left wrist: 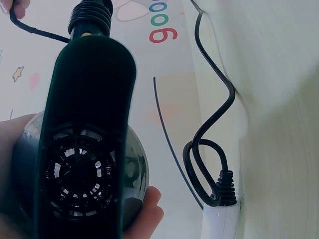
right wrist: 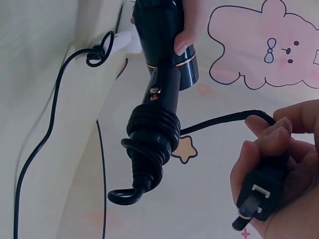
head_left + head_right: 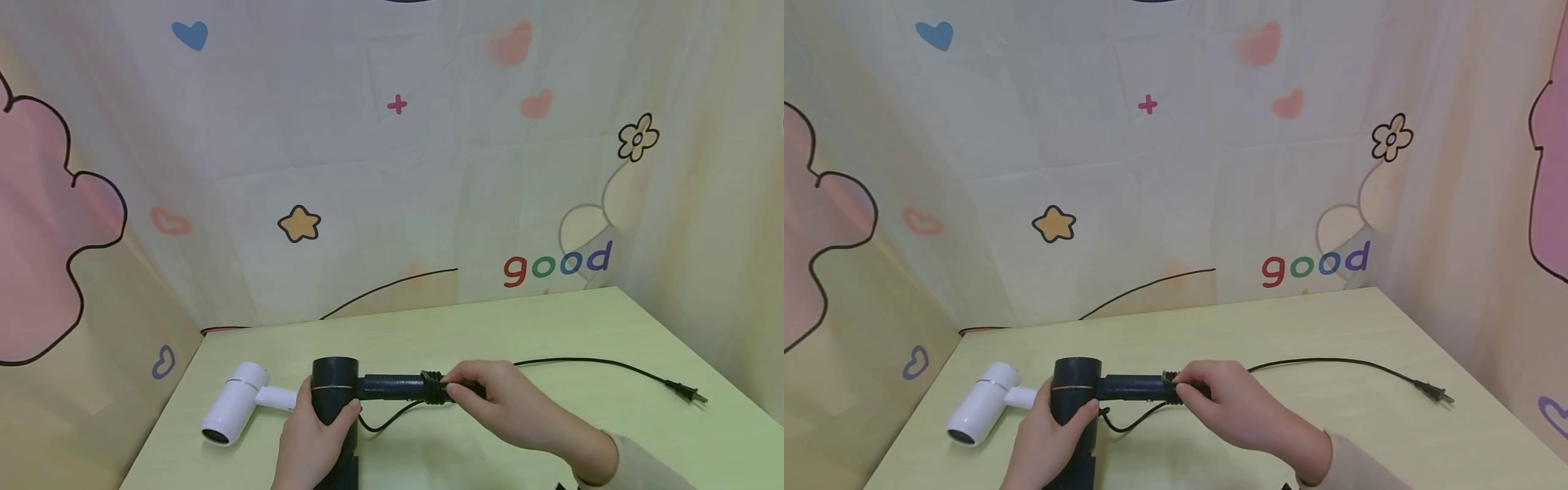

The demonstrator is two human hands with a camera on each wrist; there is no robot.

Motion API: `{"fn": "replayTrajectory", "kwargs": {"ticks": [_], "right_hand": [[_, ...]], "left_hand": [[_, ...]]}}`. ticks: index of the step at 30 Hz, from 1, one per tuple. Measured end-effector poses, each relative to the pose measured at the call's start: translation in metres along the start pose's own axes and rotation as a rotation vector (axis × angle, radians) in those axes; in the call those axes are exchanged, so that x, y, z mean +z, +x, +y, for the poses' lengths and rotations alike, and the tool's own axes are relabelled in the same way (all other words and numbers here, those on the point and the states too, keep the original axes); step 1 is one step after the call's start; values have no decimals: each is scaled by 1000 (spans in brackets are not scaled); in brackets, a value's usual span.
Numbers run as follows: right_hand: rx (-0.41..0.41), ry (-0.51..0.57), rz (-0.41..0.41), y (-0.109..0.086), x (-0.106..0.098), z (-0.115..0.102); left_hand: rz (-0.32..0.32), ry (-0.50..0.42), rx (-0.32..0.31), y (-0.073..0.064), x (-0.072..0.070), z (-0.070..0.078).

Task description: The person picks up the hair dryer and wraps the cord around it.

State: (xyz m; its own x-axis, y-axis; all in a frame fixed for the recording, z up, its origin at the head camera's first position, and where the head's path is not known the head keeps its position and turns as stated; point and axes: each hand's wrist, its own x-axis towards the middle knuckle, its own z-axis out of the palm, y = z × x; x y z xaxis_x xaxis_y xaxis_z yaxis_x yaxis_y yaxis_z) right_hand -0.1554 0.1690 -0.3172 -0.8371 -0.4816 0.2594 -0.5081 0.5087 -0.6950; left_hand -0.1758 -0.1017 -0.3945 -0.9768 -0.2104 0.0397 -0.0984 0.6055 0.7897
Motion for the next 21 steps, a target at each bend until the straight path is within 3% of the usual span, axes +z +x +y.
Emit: {"fn": "replayTrajectory", "kwargs": {"ticks": [21], "right_hand": [[-4,87,-27,-13,13,5]], "left_hand": [[22,-45,-11,5,-6,8]]}}
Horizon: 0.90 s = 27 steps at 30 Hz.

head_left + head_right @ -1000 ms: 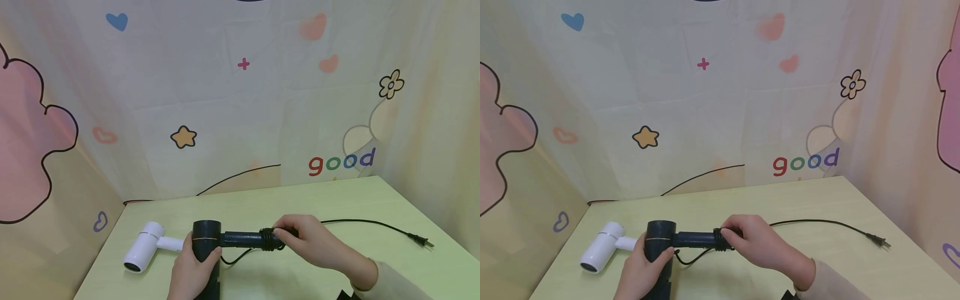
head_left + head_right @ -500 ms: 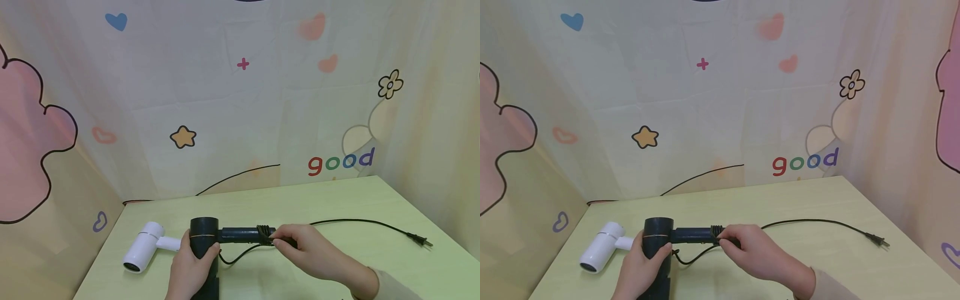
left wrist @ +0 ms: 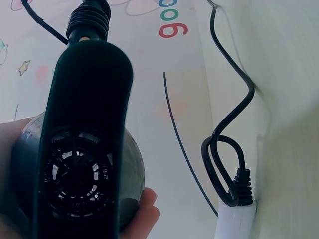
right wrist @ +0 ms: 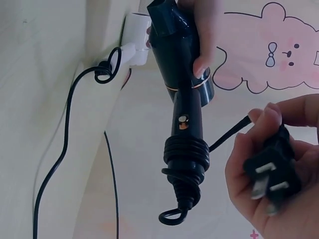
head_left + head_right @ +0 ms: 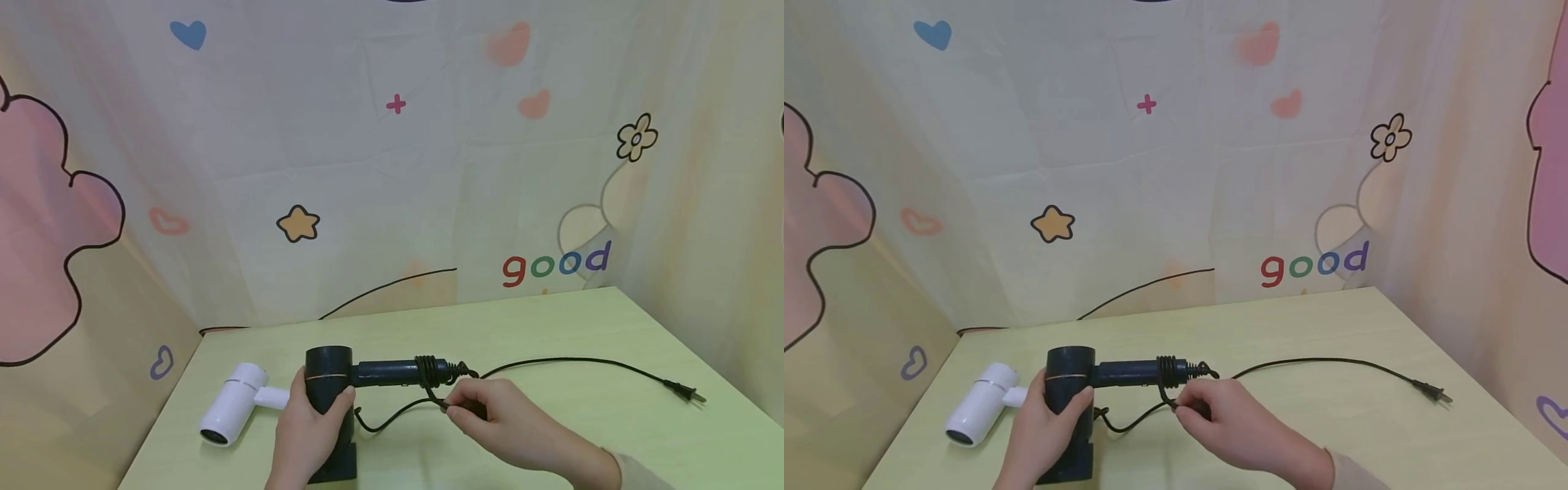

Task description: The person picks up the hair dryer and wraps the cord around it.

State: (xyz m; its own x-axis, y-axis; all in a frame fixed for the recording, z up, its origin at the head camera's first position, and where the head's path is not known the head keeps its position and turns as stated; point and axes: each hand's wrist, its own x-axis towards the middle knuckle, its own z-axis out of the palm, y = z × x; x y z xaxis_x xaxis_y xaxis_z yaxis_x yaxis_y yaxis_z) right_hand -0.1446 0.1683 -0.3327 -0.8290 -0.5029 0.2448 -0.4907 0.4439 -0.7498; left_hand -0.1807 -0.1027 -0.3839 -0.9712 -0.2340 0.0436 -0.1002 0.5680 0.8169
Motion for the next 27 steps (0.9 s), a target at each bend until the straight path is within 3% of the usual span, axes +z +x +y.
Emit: {"fn": "replayTrajectory", "kwargs": {"ticks": [4,9,14,21,27], "right_hand": [[8,37,-19,0,3,4],[85,155,-107,0,8,9],[104,229,-167,-1,18,17],[235,372,-212,-2,28,29],[200,467,-206,-4,35,38]], "left_hand": [[9,-17,8,0,-1,1],[32,-23,10,1,-3,0],[45,-39,8,2,-5,-2],[37,-75,-15,1,-8,-5],[44,-89,-9,0,-9,-3]]}}
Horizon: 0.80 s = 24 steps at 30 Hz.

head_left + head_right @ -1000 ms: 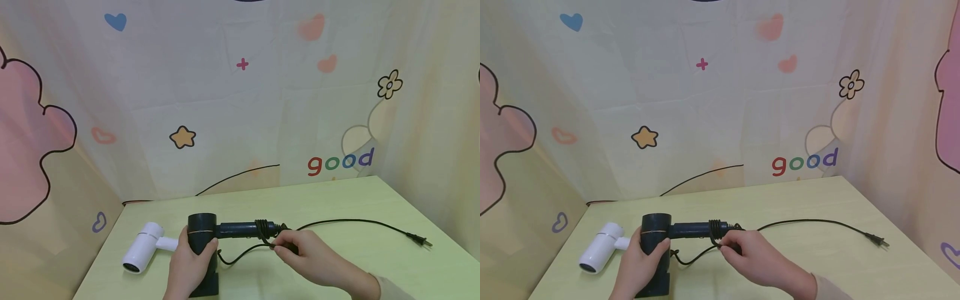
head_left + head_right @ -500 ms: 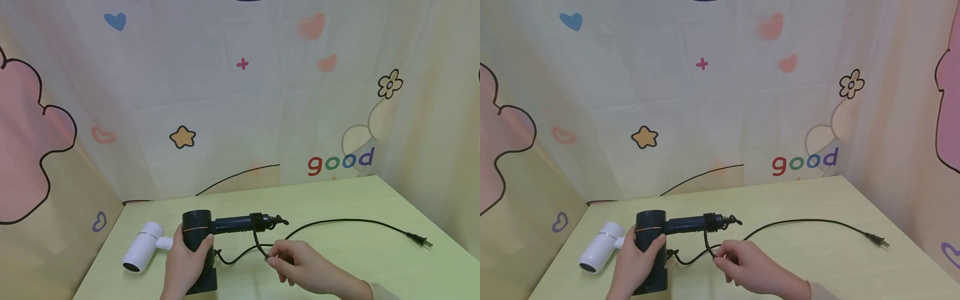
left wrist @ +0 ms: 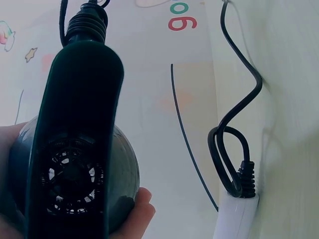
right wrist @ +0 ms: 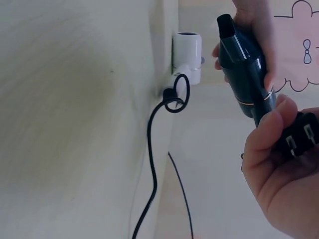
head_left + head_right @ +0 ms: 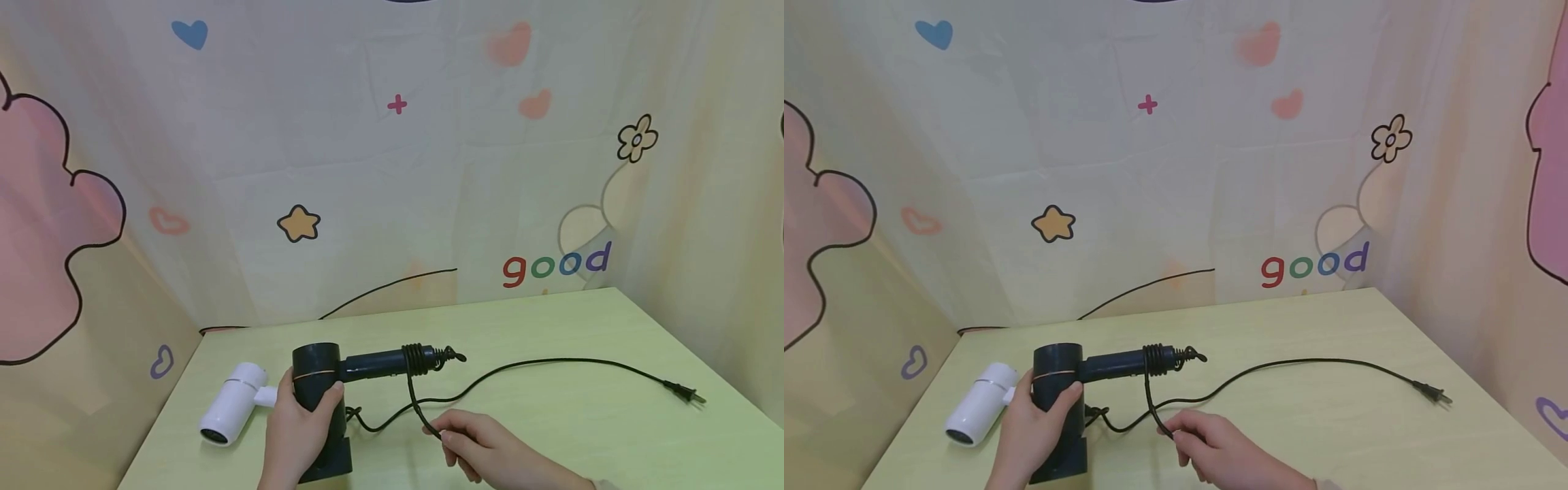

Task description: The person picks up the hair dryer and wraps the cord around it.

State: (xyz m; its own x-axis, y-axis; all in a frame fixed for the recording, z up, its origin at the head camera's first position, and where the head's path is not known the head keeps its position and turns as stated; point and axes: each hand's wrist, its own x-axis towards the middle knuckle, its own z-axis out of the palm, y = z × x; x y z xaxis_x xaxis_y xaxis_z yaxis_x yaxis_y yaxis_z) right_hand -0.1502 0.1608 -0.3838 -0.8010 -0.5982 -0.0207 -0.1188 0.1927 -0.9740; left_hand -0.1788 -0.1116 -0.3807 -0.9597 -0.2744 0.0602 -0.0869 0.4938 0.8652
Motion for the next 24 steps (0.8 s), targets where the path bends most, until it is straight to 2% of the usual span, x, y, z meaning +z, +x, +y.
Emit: {"fn": "replayTrajectory", "kwargs": {"ticks": [7,15,24], "right_hand": [[-23,41,-12,1,-1,14],[-7,-6,-8,11,-8,33],[72,-125,110,24,-17,38]], "left_hand": [[-3,-11,-9,0,-1,1],[-38,-54,-22,-3,0,2],[-49,-39,-15,-6,0,4]]}}
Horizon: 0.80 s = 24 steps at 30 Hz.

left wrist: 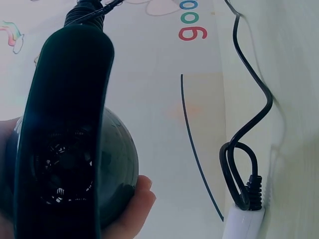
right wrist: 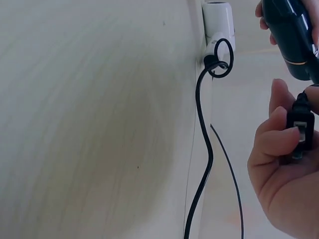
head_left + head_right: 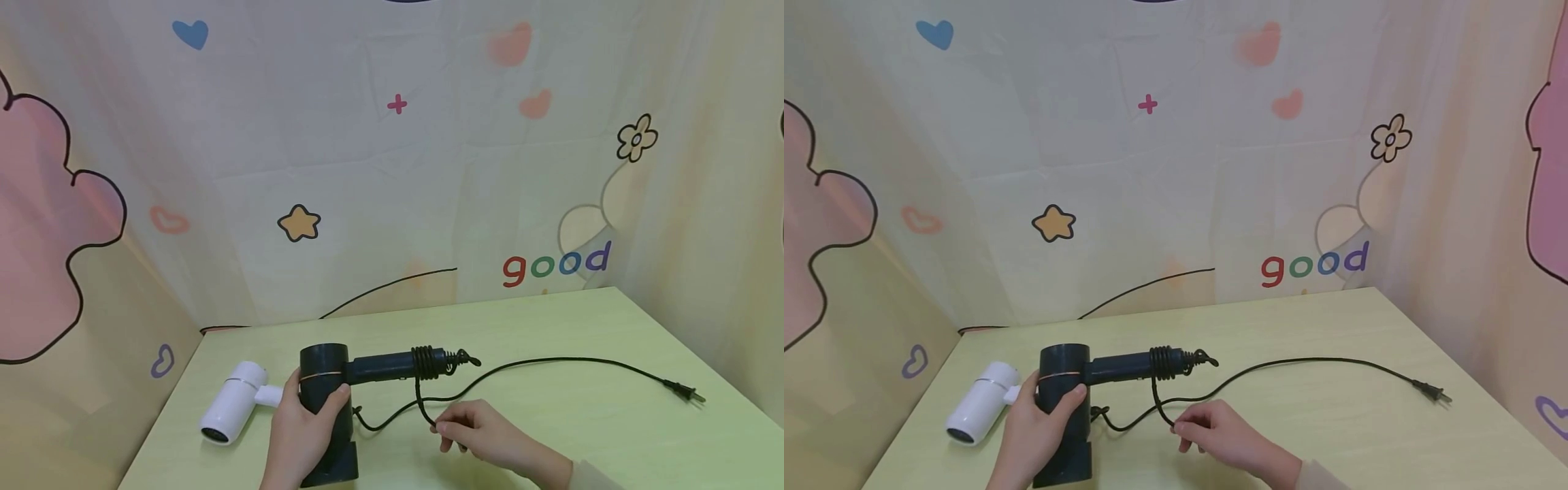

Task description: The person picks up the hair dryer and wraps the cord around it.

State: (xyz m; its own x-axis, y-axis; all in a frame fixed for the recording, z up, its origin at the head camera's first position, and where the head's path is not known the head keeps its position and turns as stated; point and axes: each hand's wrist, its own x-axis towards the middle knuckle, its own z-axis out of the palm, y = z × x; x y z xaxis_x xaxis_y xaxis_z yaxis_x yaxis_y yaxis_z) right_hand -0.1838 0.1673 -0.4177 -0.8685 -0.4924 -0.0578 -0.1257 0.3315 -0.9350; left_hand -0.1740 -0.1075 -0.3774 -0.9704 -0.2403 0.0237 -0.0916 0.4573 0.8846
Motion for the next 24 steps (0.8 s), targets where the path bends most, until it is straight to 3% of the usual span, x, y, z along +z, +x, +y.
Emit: {"fn": "replayTrajectory", "kwargs": {"ticks": [6,14,17,19,22,24], "right_hand": [[51,-30,38,6,-5,-1],[23,14,31,10,-17,0],[93,-45,69,10,-22,-3],[97,-63,81,11,-27,-5],[61,-36,91,14,-33,-4],[4,46,75,16,-38,-2]], "left_hand": [[-44,-31,-2,-2,0,1],[-102,-51,-19,-3,-1,1],[-117,-36,-20,-3,-2,1],[-124,-22,-16,-3,-2,1],[-131,-4,-8,-3,-2,1],[-138,0,-5,-3,-2,1]]}}
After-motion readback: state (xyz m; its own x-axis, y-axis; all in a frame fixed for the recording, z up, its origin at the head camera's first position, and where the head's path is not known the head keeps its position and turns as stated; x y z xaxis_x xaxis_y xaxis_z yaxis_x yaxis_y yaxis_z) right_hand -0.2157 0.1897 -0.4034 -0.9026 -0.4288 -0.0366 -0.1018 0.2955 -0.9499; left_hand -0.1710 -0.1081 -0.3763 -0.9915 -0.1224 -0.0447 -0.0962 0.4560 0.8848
